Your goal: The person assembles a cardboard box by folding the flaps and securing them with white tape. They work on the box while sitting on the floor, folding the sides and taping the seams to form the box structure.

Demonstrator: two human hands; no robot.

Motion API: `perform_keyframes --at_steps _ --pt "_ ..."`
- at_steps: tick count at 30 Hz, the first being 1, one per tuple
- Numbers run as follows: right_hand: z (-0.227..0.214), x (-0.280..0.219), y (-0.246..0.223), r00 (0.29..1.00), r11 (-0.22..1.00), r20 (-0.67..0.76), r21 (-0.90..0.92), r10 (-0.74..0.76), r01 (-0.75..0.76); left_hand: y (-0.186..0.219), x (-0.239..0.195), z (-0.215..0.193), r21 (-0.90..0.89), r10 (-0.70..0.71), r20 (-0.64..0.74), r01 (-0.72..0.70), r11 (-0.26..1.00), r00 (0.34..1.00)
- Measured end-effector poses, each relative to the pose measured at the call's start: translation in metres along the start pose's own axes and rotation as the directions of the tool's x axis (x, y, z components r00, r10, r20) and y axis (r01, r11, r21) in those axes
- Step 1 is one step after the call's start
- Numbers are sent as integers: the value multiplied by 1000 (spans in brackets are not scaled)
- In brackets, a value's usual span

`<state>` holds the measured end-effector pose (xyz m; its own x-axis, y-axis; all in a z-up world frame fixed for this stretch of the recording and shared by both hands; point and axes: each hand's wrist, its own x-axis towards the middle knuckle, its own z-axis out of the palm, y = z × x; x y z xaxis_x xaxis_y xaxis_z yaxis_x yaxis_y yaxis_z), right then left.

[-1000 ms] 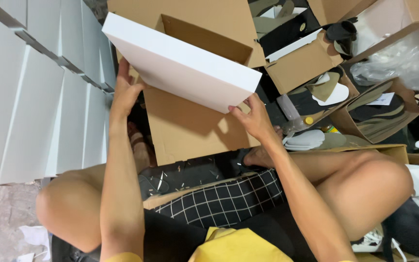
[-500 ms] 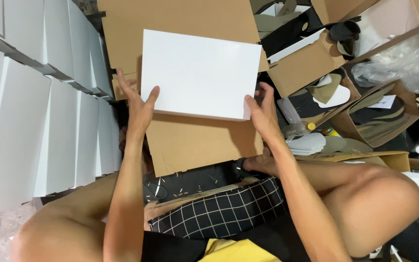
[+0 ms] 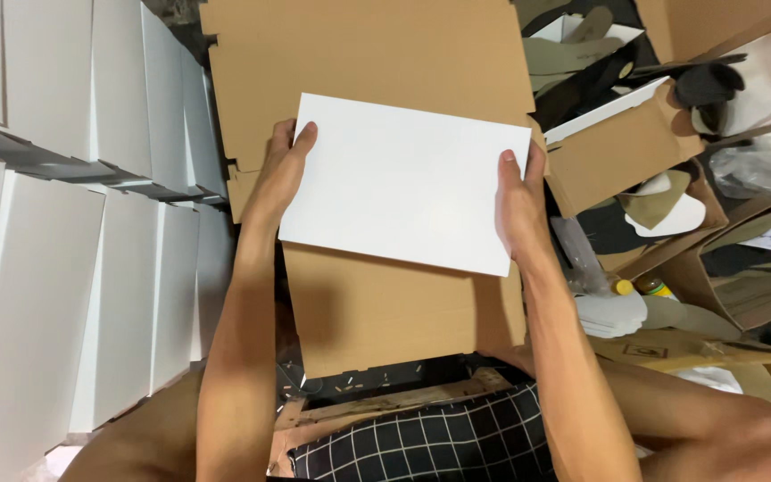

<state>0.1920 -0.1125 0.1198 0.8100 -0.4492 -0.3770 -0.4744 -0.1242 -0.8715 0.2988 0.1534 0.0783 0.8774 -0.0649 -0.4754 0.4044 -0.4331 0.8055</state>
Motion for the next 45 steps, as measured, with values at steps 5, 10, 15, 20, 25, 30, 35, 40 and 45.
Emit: perform_keyframes --at_steps 5,10,15,20,25,30,35,40,45 --pt "10 9 -4 1000 997 13 69 19 -20 9 0 4 -154 25 -21 -28 988 999" --pt "5 -3 16 998 950 -55 313 25 -6 -8 -12 8 -136 -25 -31 20 991 999" --pt "-12 -17 61 987 900 120 410 106 -147 -78 -34 31 -219 -151 -150 116 969 977" --pt "-36 -95 91 949 895 166 324 267 -308 -128 -115 55 -274 -296 -143 250 929 945" --pt "-92 -91 144 931 923 202 178 305 -341 -61 -246 52 -454 -393 -12 345 821 919" --pt "-108 -110 108 969 949 189 242 160 -204 -70 -299 16 -611 -223 236 323 723 946" --pt "-104 -155 59 744 706 560 687 -364 -172 -50 -371 -15 -689 -170 85 181 702 982" --pt "-57 -323 -26 968 883 217 470 -122 5 -89 -419 -26 -736 0 -207 -156 659 978" --pt "-116 -233 -16 663 871 565 328 -490 365 -246 -483 -71 -681 -55 -710 -705 -198 702"
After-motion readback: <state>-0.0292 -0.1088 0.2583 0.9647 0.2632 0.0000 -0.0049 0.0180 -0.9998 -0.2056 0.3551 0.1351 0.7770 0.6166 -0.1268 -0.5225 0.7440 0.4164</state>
